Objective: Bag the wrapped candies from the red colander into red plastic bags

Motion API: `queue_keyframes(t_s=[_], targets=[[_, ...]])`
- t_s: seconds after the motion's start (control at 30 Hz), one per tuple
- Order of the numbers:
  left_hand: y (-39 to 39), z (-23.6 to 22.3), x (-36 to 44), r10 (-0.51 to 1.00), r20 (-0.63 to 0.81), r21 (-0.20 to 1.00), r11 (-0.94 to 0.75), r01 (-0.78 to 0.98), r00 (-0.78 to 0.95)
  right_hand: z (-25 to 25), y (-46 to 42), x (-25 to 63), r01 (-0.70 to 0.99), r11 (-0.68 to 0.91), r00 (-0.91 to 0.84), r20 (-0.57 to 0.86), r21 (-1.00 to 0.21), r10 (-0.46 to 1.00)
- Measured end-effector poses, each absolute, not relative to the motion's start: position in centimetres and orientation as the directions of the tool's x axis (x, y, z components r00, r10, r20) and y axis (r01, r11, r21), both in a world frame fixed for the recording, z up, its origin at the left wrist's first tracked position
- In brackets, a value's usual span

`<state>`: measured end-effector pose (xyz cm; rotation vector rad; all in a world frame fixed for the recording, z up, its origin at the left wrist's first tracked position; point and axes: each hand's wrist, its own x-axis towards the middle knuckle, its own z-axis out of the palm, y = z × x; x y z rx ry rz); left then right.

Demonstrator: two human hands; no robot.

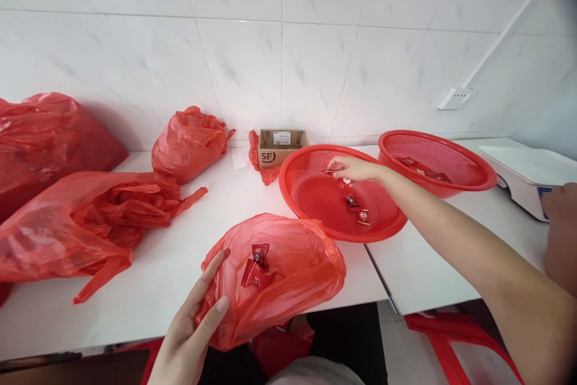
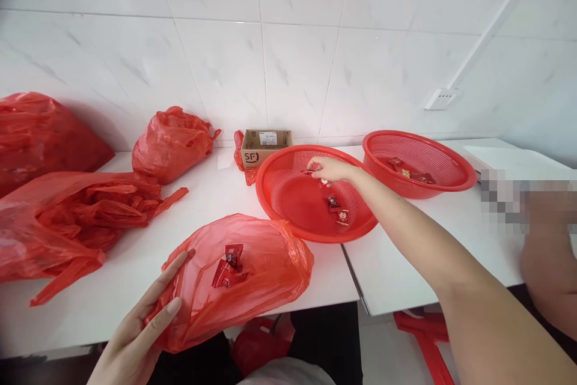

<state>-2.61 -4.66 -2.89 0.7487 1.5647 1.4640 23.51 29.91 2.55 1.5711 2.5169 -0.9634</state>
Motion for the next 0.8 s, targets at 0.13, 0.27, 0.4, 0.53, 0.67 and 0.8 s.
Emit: queue_keyframes(t_s=[0.13, 0.27, 0.4, 0.53, 0.67, 0.8], targets=[[-4.6, -2.9, -2.8, 0.866, -0.196, 0.978, 0.136, -0.159, -0.460, 6.6, 24.3, 20.5, 0.443, 0.271, -0.763, -0.201, -0.855, 0.614], [-4.5, -3.0, -2.7, 0.873, -0.169, 0.983, 0.117, -0.140, -0.457, 7.0, 16.1, 16.2, 0.344, 0.430, -0.924, -0.219, -0.835, 0.314], [-4.6, -3.1, -2.5, 0.872, -0.149, 0.987, 0.105, -0.118, -0.466, 5.1, 12.3, 13.4, 0.336, 0.751, -0.940, -0.151, -0.568, 0.306], [-5.1, -3.2, -2.7, 0.860, -0.102, 0.994, 0.072, -0.079, -0.500, 5.2, 15.0, 14.5, 0.358, 0.767, -0.899, 0.025, -0.532, 0.437], [-5.4, -3.4, -3.1, 0.866, -0.098, 0.995, 0.076, -0.064, -0.490, 4.7, 21.1, 18.3, 0.697, 0.648, -0.696, -0.072, -0.306, 0.714], [-5.6, -3.7, -3.3, 0.872, -0.105, 0.994, 0.090, -0.055, -0.478, 1.1, 25.7, 22.4, 0.920, 0.393, -0.344, -0.483, 0.001, 0.805]])
